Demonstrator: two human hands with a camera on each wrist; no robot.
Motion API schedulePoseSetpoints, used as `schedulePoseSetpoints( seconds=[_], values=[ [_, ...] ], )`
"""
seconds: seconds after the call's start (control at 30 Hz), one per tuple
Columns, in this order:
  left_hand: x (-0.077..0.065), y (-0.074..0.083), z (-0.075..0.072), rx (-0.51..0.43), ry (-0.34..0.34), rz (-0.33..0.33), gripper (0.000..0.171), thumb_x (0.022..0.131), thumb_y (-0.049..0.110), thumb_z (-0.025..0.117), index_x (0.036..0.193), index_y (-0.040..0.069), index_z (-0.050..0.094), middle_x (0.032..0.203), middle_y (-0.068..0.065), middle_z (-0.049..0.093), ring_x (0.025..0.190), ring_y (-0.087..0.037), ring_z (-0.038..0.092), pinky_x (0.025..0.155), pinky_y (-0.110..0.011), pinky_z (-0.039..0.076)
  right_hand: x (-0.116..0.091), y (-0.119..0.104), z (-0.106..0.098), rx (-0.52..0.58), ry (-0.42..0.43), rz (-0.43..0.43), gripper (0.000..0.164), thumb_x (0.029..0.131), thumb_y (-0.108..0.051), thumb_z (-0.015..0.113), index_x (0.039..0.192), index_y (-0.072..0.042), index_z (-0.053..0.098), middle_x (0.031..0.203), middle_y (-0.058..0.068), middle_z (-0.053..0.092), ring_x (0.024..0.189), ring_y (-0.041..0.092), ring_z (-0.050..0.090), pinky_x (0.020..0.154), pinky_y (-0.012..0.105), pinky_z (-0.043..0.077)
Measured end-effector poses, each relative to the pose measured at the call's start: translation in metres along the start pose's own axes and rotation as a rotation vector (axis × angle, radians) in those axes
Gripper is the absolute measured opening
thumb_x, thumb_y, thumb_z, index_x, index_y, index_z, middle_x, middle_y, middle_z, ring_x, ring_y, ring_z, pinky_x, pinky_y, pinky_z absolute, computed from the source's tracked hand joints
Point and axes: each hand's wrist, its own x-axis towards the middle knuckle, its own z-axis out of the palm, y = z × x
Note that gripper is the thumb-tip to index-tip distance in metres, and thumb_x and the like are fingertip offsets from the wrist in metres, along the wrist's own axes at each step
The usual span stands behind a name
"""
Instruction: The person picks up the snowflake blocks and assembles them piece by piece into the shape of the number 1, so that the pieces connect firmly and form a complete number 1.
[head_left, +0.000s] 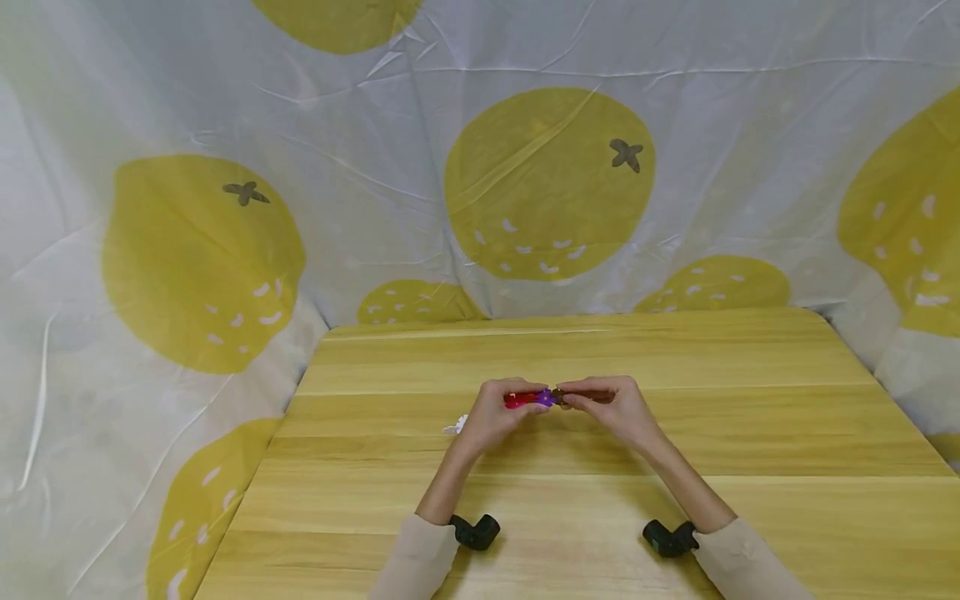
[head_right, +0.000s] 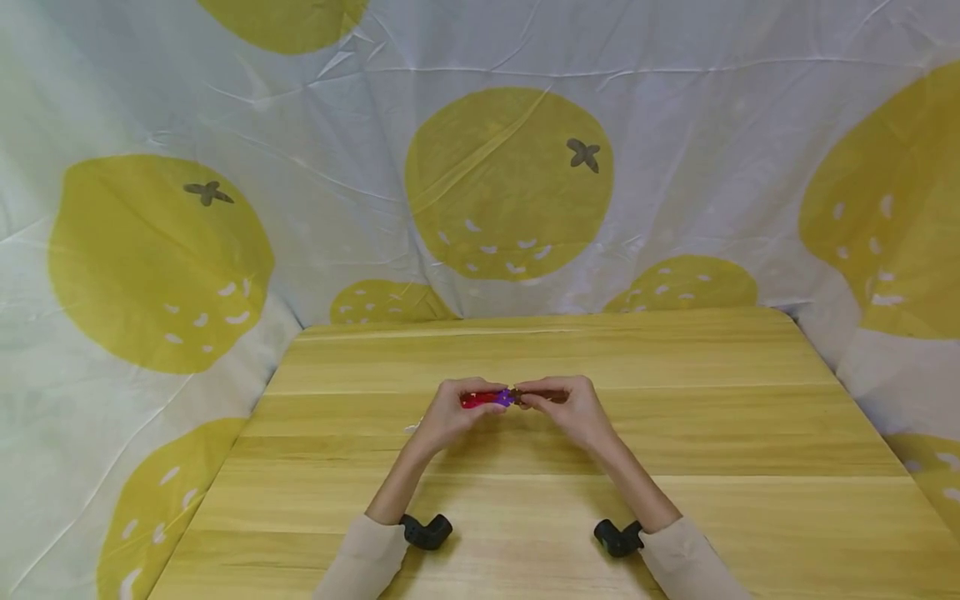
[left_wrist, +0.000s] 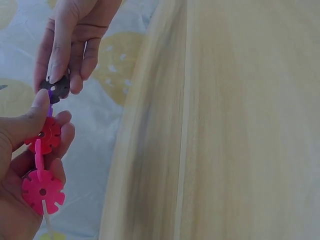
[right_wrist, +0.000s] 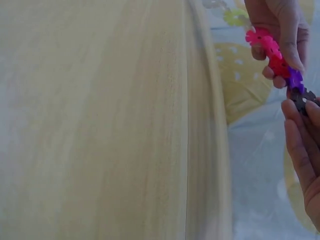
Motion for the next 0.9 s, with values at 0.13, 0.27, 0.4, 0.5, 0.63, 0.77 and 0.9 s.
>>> schedulePoseSetpoints(
  seconds=[0.13,0.27,0.4,0.5,0.63,0.77,0.9],
  values=[
    [0.001,0.001,0.001,-0.002,0.001,-0.008,0.028,0.090,0.010,0.079,0.117,0.001,0.077,0.109,-0.014,0.078,0.100,-0.024,0.072,0.081,-0.022,0.059,0.001,-0.002,0.000,0.014,0.003,0.004,0.023,0.098,-0.004,0.069,0.118,0.004,0.075,0.112,0.025,0.076,0.094,0.026,0.079,0.084,0.042,0.062],
    [0.001,0.003,-0.001,0.020,-0.027,-0.049,0.035,0.091,0.014,0.080,0.123,0.002,0.075,0.117,-0.014,0.077,0.097,-0.022,0.071,0.078,-0.021,0.058,0.001,-0.001,-0.001,0.065,0.027,0.024,0.025,0.098,-0.003,0.068,0.120,0.008,0.073,0.116,0.030,0.073,0.094,0.021,0.079,0.086,0.046,0.061],
    [0.000,0.002,-0.009,0.080,-0.053,-0.082,0.044,0.091,0.018,0.081,0.131,0.004,0.071,0.128,-0.012,0.074,0.102,-0.024,0.069,0.085,-0.029,0.059,0.001,0.003,-0.005,0.085,0.060,0.038,0.026,0.098,-0.002,0.068,0.122,0.009,0.071,0.119,0.032,0.071,0.093,0.016,0.079,0.086,0.045,0.061],
    [-0.003,-0.004,-0.017,0.136,-0.070,-0.071,0.041,0.093,0.016,0.078,0.132,0.005,0.070,0.132,-0.011,0.073,0.115,-0.029,0.068,0.097,-0.042,0.057,0.000,0.004,-0.010,0.070,0.085,0.055,0.026,0.098,-0.002,0.068,0.122,0.008,0.072,0.120,0.031,0.071,0.091,0.013,0.079,0.086,0.044,0.061],
    [-0.007,-0.014,-0.027,0.164,-0.098,-0.088,0.032,0.095,0.013,0.075,0.127,0.007,0.074,0.130,-0.011,0.073,0.122,-0.031,0.067,0.099,-0.048,0.055,-0.001,0.005,-0.015,0.054,0.109,0.086,0.027,0.099,-0.004,0.068,0.123,0.007,0.071,0.120,0.031,0.071,0.089,0.011,0.078,0.086,0.044,0.060],
    [-0.007,-0.019,-0.030,0.159,-0.102,-0.117,0.028,0.095,0.015,0.076,0.122,0.008,0.077,0.125,-0.010,0.076,0.113,-0.027,0.069,0.091,-0.040,0.057,0.001,0.007,-0.017,0.051,0.124,0.106,0.031,0.099,-0.006,0.069,0.126,0.007,0.070,0.122,0.031,0.071,0.091,0.009,0.078,0.087,0.042,0.060],
    [-0.005,-0.018,-0.027,0.150,-0.069,-0.116,0.030,0.095,0.015,0.076,0.124,0.008,0.076,0.123,-0.010,0.076,0.106,-0.025,0.069,0.085,-0.034,0.057,0.001,0.008,-0.016,0.041,0.143,0.107,0.038,0.099,-0.005,0.068,0.136,0.004,0.064,0.124,0.032,0.069,0.096,0.009,0.077,0.089,0.037,0.061]
  ],
)
